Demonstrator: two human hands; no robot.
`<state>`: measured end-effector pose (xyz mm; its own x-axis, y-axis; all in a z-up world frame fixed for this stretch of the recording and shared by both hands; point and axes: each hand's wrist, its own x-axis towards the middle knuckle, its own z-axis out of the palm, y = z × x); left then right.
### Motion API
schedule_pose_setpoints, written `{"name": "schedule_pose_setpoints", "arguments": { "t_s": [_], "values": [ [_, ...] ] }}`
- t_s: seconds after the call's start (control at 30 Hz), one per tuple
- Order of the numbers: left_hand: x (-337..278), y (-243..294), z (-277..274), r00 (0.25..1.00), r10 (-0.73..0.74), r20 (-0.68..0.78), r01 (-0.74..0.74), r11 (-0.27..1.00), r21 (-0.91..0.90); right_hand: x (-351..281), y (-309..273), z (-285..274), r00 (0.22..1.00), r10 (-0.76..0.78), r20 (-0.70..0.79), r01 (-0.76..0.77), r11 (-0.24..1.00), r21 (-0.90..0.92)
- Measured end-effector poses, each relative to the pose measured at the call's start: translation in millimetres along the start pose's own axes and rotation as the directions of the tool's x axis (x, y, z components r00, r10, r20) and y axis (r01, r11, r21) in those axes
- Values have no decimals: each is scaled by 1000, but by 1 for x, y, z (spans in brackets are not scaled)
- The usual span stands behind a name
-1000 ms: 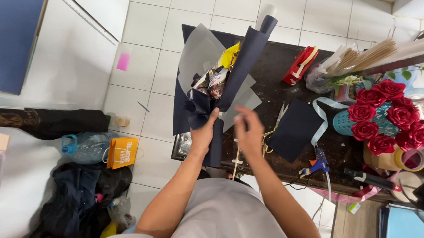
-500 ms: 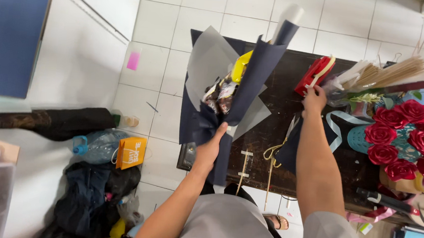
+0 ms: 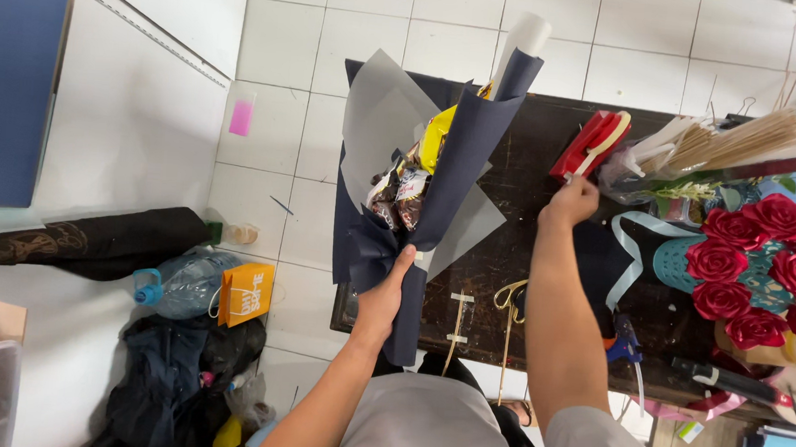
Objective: The person wraps a bouquet of snack packets in dark blue paper using scissors and a hot glue gun. They cut the paper, apply glue to secure the layers, and fold the paper around the snacks to create a finished gift arrangement.
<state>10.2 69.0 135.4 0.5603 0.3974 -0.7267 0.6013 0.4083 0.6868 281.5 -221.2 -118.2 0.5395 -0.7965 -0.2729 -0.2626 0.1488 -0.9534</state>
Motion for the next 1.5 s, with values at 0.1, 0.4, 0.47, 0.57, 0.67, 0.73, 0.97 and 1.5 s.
{"name": "schedule_pose_setpoints", "arguments": {
  "t_s": [0.1,0.4,0.47,0.57,0.67,0.73,0.97,1.5],
  "values": [
    [-3,17,3,999,36,4,-36,999,-32,-44,-29,-1,999,-29,-27,29,999,-16],
    [-19,42,1,996,86,-37,-88,995,-49,-29,-9,-1,987,-149,63,155,983,-100],
    [-18,40,2,995,86,-54,-89,994,-61,-19,4,-6,963,-258,83,268,950,-158],
    [-20,48,2,996,71,-51,-75,995,-68,1,14,-9,931,-364,22,362,915,-181],
    [-28,41,-2,999,38,-38,-40,998,-53,-14,0,-24,879,-476,26,470,857,-214],
    [-31,30,-4,999,28,-38,-30,998,-55,-48,-32,-36,801,-587,123,596,760,-259],
    [-21,30,3,993,89,76,-86,996,-36,-235,-214,-138,593,-290,751,233,955,185],
    [-87,70,45,900,283,332,-255,959,-125,-301,-295,-188,69,-581,811,931,331,158]
  ]
}}
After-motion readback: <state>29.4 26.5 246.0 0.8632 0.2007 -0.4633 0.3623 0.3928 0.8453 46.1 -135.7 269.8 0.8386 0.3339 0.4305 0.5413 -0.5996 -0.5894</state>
